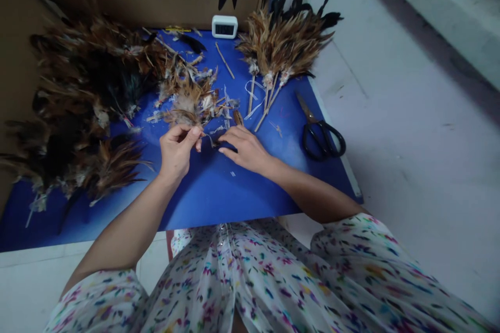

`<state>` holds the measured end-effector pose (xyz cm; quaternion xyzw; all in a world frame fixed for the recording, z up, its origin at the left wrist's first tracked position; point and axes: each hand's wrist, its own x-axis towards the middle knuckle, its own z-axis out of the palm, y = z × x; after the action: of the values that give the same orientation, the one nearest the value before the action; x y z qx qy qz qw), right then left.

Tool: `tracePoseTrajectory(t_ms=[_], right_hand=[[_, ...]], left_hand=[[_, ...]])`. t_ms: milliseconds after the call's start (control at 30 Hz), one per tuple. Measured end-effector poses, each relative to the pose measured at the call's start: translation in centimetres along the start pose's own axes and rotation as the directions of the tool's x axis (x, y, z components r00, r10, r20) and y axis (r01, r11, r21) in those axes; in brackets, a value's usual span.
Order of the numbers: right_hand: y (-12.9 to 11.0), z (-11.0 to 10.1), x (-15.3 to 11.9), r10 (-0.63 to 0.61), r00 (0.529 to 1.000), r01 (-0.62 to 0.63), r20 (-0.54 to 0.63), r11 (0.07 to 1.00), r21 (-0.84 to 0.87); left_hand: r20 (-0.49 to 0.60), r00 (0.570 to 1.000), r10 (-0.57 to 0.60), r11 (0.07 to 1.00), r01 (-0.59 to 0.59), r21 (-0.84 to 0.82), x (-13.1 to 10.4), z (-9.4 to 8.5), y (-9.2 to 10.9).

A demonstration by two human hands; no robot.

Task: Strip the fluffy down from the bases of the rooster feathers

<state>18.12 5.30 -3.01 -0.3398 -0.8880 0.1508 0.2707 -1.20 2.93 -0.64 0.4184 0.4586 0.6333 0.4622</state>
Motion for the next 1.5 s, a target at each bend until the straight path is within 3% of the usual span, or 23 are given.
tracePoseTrajectory(t_ms=[167, 233, 300, 367, 433, 567, 700, 867, 1233, 1500], right_hand=[[-0.5, 0.7, 1.3, 0.015, 0.997, -0.002, 0.08, 0.987, -0.158], [-0.5, 0.5, 1.5, 0.023, 0.998, -0.02, 0.064, 0.998, -0.056], [-0.4, 0.2, 1.4, 0.064, 0.997, -0.068, 0.031, 0.985, 0.157], [-0.4, -0.1, 1.2, 0.188, 0.981, -0.187, 0.039, 0.896, 0.403], [-0.5, -0.5, 1.0, 0.319, 0.941, -0.321, 0.116, 0.729, 0.604], [-0.9, -1.2, 0.9, 0.405, 0.879, -0.426, 0.251, 0.435, 0.793], [-1.0, -1.6, 0.9, 0.444, 0.852, -0.439, 0.278, 0.315, 0.842], [-0.9, -1.8, 0.8, 0.421, 0.858, -0.408, 0.295, 0.208, 0.889], [-0.8, -1.7, 0.4, 0.384, 0.884, -0.35, 0.266, 0.166, 0.922], [-1.6, -1.9, 0.5, 0.495, 0.863, -0.318, 0.097, 0.384, 0.867]], left_hand=[[0.006, 1.0, -0.004, 1.0, 0.004, -0.029, 0.1, 0.0, -0.2], [0.004, 1.0, -0.002, 0.999, 0.002, -0.035, 0.2, 0.0, -0.3], [0.005, 1.0, -0.002, 1.0, 0.002, -0.031, 0.2, 0.0, -0.3], [0.012, 1.0, -0.007, 1.0, 0.008, -0.026, 0.3, 0.0, -0.4], [0.031, 0.999, -0.017, 1.0, 0.018, -0.025, 0.3, -0.1, -0.6], [0.085, 0.995, -0.043, 0.999, 0.045, -0.021, 0.3, -0.2, -0.9], [0.124, 0.989, -0.085, 0.996, 0.084, 0.016, 0.1, -0.3, -1.1], [0.185, 0.97, -0.156, 0.987, 0.148, 0.057, -0.3, -0.3, -1.2], [0.202, 0.964, -0.172, 0.983, 0.155, 0.099, -0.3, -0.3, -1.6], [0.24, 0.956, -0.166, 0.981, 0.135, 0.139, -0.5, -0.2, -1.2]])
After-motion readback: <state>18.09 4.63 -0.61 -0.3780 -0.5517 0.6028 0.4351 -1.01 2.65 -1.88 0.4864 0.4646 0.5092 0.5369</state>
